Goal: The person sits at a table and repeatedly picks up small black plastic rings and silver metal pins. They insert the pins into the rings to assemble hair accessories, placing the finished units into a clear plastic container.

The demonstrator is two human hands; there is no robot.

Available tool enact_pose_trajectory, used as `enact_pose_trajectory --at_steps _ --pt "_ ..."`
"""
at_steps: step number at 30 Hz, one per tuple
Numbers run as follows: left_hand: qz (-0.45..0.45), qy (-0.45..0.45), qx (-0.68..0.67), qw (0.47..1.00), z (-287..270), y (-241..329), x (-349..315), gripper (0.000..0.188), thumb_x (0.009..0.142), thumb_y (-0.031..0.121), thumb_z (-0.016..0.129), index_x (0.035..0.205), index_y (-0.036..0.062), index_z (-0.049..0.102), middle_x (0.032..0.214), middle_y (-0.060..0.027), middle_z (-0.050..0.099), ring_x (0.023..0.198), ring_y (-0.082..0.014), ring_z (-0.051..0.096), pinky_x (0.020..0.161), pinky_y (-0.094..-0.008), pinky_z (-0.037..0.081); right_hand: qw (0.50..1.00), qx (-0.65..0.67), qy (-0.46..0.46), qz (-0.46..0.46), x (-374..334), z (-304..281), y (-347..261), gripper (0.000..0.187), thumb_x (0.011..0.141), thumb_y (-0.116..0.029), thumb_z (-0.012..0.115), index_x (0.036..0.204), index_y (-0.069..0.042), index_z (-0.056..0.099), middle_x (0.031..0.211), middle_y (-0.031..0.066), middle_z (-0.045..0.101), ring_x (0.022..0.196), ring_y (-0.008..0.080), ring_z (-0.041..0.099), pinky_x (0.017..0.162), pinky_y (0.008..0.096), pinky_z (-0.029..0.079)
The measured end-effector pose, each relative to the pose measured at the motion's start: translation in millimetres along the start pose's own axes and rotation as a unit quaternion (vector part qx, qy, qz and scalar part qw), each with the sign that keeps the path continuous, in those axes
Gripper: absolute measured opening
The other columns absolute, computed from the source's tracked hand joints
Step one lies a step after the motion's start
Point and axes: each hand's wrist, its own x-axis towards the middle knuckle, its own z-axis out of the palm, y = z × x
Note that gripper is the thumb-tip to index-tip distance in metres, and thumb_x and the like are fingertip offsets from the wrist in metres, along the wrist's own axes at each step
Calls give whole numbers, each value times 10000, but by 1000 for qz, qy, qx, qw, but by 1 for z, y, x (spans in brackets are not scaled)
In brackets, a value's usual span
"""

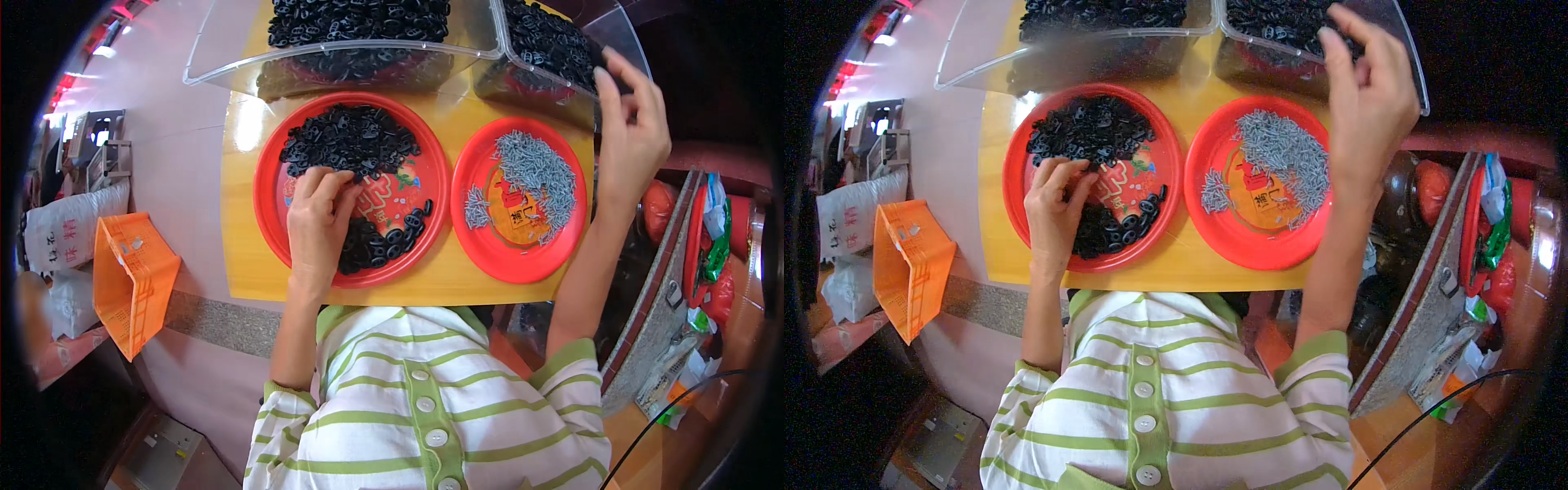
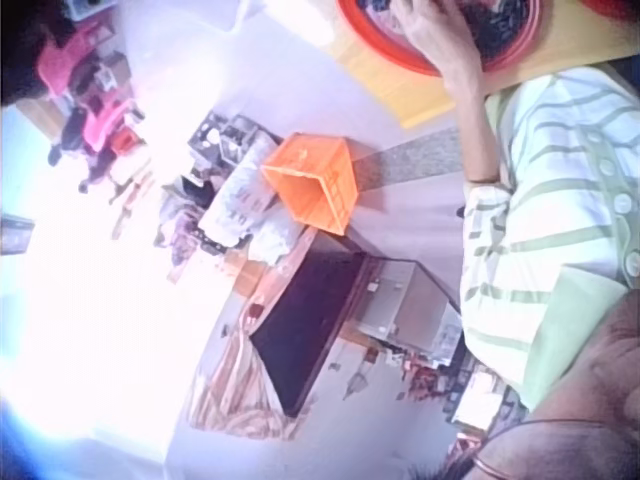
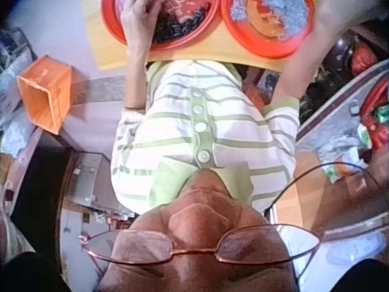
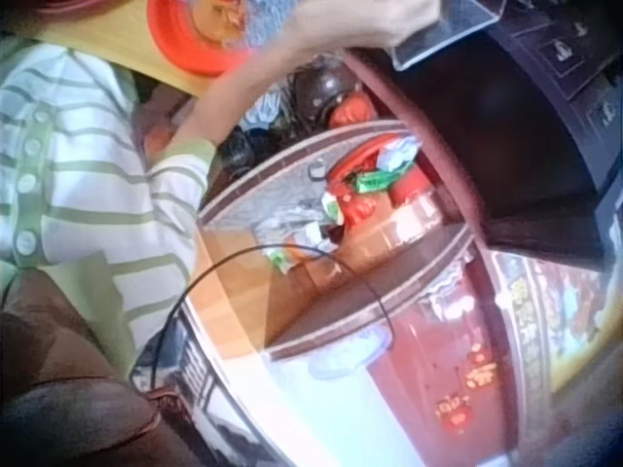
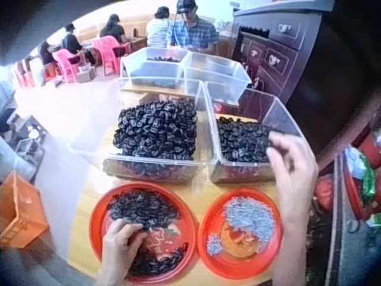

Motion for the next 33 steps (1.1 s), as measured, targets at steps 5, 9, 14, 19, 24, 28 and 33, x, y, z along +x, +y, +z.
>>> enact_pose_trajectory --at_steps 5,9,14,19,24,28,33 --pt "-23 -2 7 1000 7 -6 -2 168 744 42 699 897 -1 646 839 -87 587 692 -176 614 637 -277 496 928 192 -293 127 -92 -16 -24 69 777 -60 668 841 -42 649 762 46 597 619 109 540 549 248 422" --pt "31 -11 14 999 5 -9 3 116 776 25 671 887 -3 656 821 -73 586 670 -158 584 616 -261 468 903 165 -342 200 -148 -22 -10 95 766 -17 672 855 -12 640 722 40 554 574 98 482 519 237 386" --pt "28 24 -21 999 -2 11 3 60 825 11 627 876 -9 652 839 -64 602 684 -120 591 604 -236 461 913 161 -281 249 -171 -25 -8 119 760 -5 681 869 11 636 725 44 529 549 94 457 513 241 388" --pt "-223 -66 -481 845 -2 22 -19 65 880 35 567 905 -23 584 926 -139 642 761 -171 647 676 -267 530 933 142 -271 188 -178 -20 -5 118 774 -20 656 882 5 614 782 102 559 623 206 546 550 311 439" --pt "-323 -160 -694 624 2 39 -30 77 915 89 519 916 12 513 951 -209 639 843 -246 666 723 -314 569 935 87 -298 170 -174 -17 -10 68 794 -3 608 840 5 559 789 137 560 666 285 585 575 373 455" --pt "-328 -168 -711 599 0 41 -37 64 877 30 565 920 13 521 951 -190 641 869 -223 659 768 -298 559 935 105 -278 193 -172 -22 -8 72 803 14 597 859 7 551 780 133 565 657 234 605 553 331 485" --pt "-259 -143 -697 654 2 37 -42 130 849 -38 573 974 -12 551 952 -152 641 900 -197 648 796 -273 539 877 240 -270 318 -161 -30 -23 101 835 12 581 936 16 584 840 77 588 689 111 597 532 246 490"
